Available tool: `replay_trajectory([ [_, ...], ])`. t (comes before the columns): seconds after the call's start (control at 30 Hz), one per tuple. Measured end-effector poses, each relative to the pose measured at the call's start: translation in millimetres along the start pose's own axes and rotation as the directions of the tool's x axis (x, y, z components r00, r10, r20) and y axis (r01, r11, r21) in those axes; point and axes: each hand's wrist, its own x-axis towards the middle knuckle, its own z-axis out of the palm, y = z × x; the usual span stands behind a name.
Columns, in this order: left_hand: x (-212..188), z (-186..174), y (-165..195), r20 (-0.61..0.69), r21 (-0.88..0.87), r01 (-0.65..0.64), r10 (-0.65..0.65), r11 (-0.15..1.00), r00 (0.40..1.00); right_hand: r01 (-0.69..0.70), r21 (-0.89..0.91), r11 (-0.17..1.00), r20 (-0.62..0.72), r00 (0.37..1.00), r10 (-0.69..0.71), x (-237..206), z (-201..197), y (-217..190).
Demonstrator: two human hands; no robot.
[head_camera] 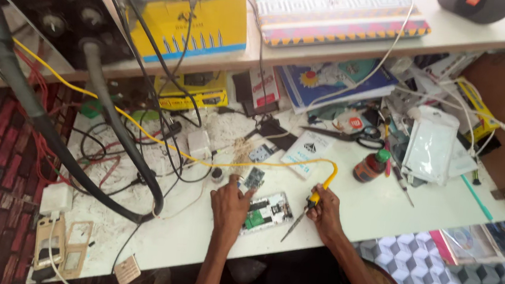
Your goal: The person uses a soldering iron and a small tool to work on a disassembled electronic device on a cluttered workbench. They repeatedly apply the soldering iron to various points on the circuit board while holding the device steady.
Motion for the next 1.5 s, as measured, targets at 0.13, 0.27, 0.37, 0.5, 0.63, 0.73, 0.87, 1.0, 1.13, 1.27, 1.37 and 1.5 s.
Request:
replay_trajectory([
  [0.13,8.0,4.5,-1.5,-0.175,0.126,-0.148,0.169,0.981,0.970,0.005,-0.007,1.000,0.025,1.000,-0.004,-0.1,-0.8,-2.1],
  [0.27,-7.2,-5.8,-4.5,-0.191,0.112,-0.092,0.113,0.989,0.975,-0.002,-0.027,1.000,0.034,0.999,0.003,-0.9,-4.9,-1.8],
  [0.37,-32.7,-17.0,-6.6,0.178,0.121,0.125,-0.145,0.985,0.973,-0.007,-0.022,1.000,0.036,0.999,0.008,0.7,-5.8,-1.9],
  [0.5,-49.6,-23.2,-10.4,0.227,0.100,0.061,-0.083,0.993,0.970,-0.005,0.010,1.000,0.016,1.000,0.005,2.2,-3.6,-1.5],
  [0.63,-56.5,-19.9,-16.2,0.251,0.084,0.050,-0.069,0.995,0.966,-0.019,0.031,0.999,0.036,0.999,0.018,-1.2,-4.1,-0.9],
  [0.73,-59.1,-17.2,-16.3,0.157,-0.029,0.097,-0.091,0.995,0.983,-0.025,0.054,0.998,0.061,0.998,0.022,-0.7,-1.8,-3.1],
  [0.87,-63.3,-15.6,-10.7,0.157,-0.001,0.150,-0.148,0.989,0.977,-0.029,0.027,0.999,0.047,0.999,0.028,-0.8,1.5,-5.4],
  [1.0,-70.2,-12.5,-12.0,0.069,0.036,0.071,-0.074,0.997,0.995,-0.022,-0.010,1.000,0.051,0.998,0.022,-3.5,2.1,-2.8],
  [1.13,-71.3,-8.6,-19.5,-0.026,0.012,-0.045,0.045,0.999,0.999,-0.016,-0.011,1.000,0.023,1.000,0.016,-1.9,3.9,0.4],
  [1.27,-71.1,-13.5,-22.8,-0.011,-0.021,-0.019,0.019,1.000,1.000,-0.015,0.003,1.000,0.030,0.999,0.015,2.5,5.0,2.9],
  [1.37,-72.0,-17.6,-20.6,0.109,0.033,0.055,-0.058,0.998,0.992,-0.007,0.050,0.999,0.053,0.999,0.004,3.1,2.3,4.2],
  [1.5,-74.7,-12.5,-22.6,-0.017,-0.253,0.075,-0.082,0.965,0.997,-0.002,0.062,0.998,0.026,1.000,0.000,4.3,-4.1,7.6],
])
